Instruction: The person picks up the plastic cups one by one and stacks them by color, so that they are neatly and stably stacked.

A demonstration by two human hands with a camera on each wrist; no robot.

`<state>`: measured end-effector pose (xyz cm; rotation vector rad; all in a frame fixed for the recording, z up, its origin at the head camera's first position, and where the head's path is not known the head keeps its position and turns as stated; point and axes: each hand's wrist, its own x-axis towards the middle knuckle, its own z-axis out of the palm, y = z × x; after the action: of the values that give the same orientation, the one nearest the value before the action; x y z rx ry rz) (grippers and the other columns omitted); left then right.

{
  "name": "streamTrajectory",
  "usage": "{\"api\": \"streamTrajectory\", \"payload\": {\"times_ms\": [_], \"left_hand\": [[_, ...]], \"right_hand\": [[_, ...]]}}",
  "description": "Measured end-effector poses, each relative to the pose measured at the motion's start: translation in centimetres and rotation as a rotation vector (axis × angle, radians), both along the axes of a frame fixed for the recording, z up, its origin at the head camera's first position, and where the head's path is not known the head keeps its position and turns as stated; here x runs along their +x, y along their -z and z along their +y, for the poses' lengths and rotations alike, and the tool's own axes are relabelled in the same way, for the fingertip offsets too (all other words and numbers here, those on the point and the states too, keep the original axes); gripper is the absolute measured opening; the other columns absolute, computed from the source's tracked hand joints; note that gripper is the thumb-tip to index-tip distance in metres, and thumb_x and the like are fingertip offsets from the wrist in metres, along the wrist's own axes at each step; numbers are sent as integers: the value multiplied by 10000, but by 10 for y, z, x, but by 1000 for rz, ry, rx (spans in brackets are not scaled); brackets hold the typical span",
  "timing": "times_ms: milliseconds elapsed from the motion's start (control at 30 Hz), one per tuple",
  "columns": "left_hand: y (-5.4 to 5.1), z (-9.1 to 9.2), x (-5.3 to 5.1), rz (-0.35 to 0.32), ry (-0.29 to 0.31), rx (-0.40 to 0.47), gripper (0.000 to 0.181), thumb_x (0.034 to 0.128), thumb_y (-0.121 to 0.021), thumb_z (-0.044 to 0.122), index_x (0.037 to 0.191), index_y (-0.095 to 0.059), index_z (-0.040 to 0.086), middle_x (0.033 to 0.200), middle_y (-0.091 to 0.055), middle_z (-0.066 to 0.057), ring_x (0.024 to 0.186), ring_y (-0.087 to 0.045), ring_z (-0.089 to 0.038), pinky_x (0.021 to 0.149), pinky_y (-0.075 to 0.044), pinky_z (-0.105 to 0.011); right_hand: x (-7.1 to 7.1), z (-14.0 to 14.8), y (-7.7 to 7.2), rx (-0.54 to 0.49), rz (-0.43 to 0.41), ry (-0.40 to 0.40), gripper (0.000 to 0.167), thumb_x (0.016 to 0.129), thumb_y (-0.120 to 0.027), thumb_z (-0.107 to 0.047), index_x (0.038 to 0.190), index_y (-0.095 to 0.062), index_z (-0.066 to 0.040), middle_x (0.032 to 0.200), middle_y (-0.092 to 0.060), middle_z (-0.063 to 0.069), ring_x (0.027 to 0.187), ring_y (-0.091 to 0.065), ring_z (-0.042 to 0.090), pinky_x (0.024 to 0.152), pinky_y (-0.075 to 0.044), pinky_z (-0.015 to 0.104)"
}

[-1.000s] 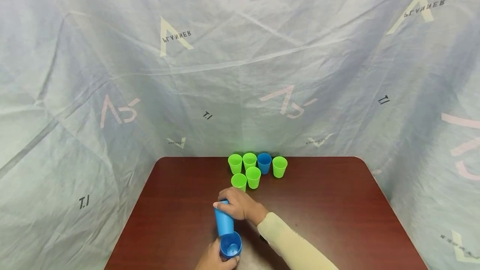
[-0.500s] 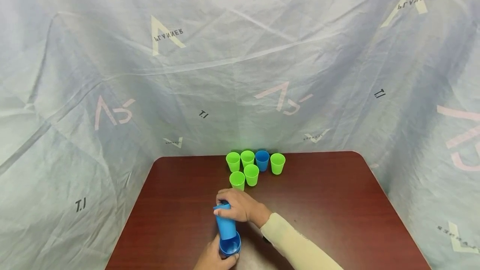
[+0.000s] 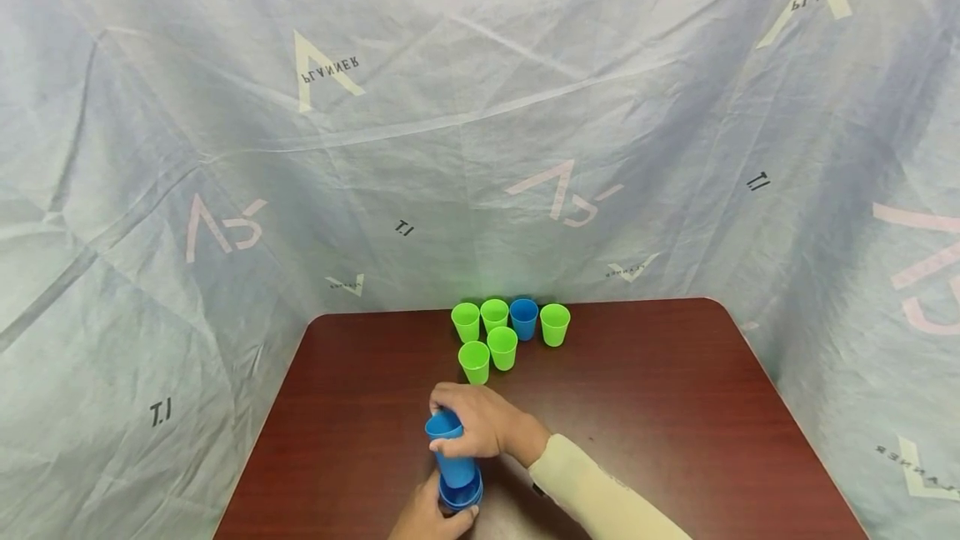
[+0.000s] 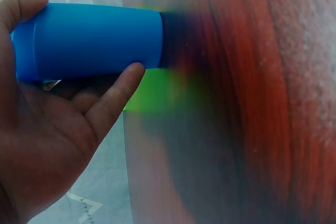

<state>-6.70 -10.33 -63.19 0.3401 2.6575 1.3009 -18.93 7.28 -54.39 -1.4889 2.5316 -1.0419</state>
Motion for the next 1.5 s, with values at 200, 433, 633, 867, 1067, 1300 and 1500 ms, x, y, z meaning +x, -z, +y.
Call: {"api": "streamTrajectory", "payload": {"times_ms": [200, 433, 633, 867, 1067, 1300, 1500], "left_hand": [[-2, -1, 1, -35, -1, 19, 689, 857, -813, 400, 1408, -557, 74, 1183, -740, -42, 957, -660, -33, 802, -562, -305], [-2, -1, 4, -23, -21, 37, 633, 850, -822, 393, 1359, -600, 90, 1146, -753, -39, 922, -653, -7, 777, -556, -286], [0, 0, 4, 47, -35, 29, 625, 838, -842, 387, 1351, -618, 108, 1172, -760, -37, 964, -672, -16, 805, -573, -296], [-1, 0, 3, 62, -19, 35, 587, 842, -844, 385, 1313, -620, 117, 1179, -754, -17, 999, -679, -12, 820, -581, -289], [2, 1, 5, 110, -23, 13, 601, 838, -843, 372, 1336, -618, 123, 1176, -765, -7, 1008, -680, -20, 837, -590, -303], [7, 1, 6, 206, -18, -11, 778, 754, -882, 285, 1431, -569, 63, 1195, -772, -45, 1022, -701, -60, 844, -597, -308], [9, 1, 7, 308, -13, -40, 834, 734, -910, 276, 1442, -555, 16, 1225, -771, -89, 1066, -736, -147, 881, -612, -344]], "right_hand": [[11, 2, -2, -9, 21, 6, 379, 835, -713, -518, 1035, -534, -250, 935, -533, -130, 793, -512, -29, 651, -432, 119], [21, 6, 0, -10, 52, 10, 423, 787, -731, -510, 1059, -526, -259, 952, -523, -155, 823, -529, -32, 685, -446, 96], [28, 9, 0, -27, 122, -5, 461, 768, -734, -533, 1071, -535, -248, 949, -523, -149, 826, -516, -20, 717, -423, 94], [33, 11, 7, -4, 223, -36, 468, 865, -682, -628, 1092, -548, -241, 975, -555, -140, 864, -527, -7, 786, -416, 113], [40, 14, 18, 38, 273, -24, 533, 854, -692, -703, 1099, -549, -252, 984, -550, -147, 878, -516, -10, 779, -379, 129], [41, 16, 30, 28, 311, -24, 633, 791, -748, -763, 1100, -544, -249, 970, -539, -164, 860, -500, -39, 796, -364, 100], [44, 17, 38, 43, 292, -16, 705, 731, -798, -760, 1139, -551, -240, 991, -551, -157, 865, -515, -26, 811, -406, 113]]}}
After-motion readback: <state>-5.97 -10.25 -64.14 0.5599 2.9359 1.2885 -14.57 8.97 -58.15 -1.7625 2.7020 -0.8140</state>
